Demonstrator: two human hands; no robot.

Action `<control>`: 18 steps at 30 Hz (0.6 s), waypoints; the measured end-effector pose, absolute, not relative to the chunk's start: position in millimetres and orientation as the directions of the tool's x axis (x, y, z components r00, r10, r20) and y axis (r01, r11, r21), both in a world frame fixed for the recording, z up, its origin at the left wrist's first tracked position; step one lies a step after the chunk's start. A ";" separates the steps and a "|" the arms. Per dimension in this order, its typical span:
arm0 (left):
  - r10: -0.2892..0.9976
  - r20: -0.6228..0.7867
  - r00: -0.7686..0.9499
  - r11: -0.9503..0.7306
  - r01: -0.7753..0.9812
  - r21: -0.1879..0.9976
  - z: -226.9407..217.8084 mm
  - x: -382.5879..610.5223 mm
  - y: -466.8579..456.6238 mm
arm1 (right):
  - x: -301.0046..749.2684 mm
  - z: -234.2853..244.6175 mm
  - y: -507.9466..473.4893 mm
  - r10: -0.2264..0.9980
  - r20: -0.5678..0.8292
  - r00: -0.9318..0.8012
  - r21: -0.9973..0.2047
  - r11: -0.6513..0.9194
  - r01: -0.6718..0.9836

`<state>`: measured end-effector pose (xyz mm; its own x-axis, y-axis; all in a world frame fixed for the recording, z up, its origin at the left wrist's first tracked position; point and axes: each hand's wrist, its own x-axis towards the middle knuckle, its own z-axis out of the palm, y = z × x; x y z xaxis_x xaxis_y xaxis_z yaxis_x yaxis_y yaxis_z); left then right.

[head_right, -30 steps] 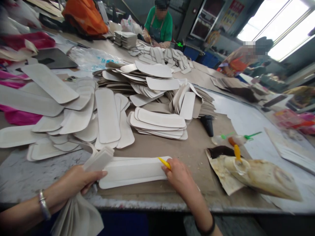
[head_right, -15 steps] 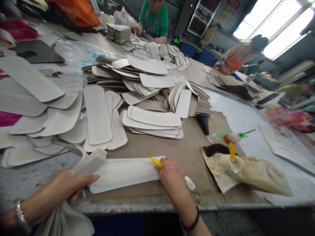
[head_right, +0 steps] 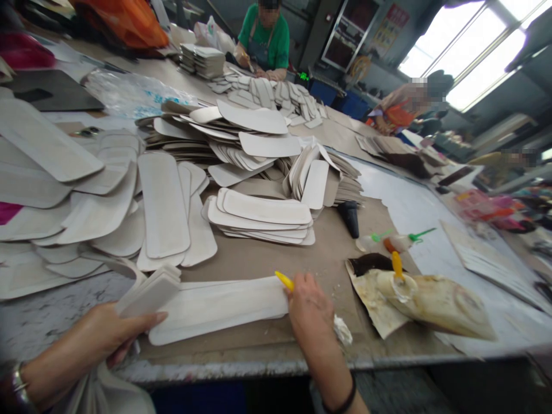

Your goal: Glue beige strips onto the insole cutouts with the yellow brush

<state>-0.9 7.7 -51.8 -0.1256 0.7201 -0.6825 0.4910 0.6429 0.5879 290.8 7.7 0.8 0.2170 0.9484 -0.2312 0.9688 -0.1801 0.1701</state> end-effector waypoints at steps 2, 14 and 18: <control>0.721 -0.682 -0.122 0.641 0.490 0.590 -51.1 -1.1 7.2 | 303.4 -2.6 2.9 0.958 -0.155 0.241 0.094 -0.228 0.969; 0.725 -0.678 -0.121 0.672 0.340 0.658 -23.7 8.1 8.4 | 310.4 -11.5 -7.9 0.968 -0.076 0.241 -0.336 -0.252 0.908; 0.736 -0.673 -0.071 0.665 0.256 0.701 -23.0 1.3 4.8 | 310.0 -6.9 -7.2 0.910 -0.276 0.308 -0.603 -0.414 0.682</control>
<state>1.3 4.8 -23.0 -0.0709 0.7364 -0.6728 0.2560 0.6653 0.7013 310.0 -7.2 -6.9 0.3080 0.9104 -0.2762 0.6820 -0.4136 -0.6032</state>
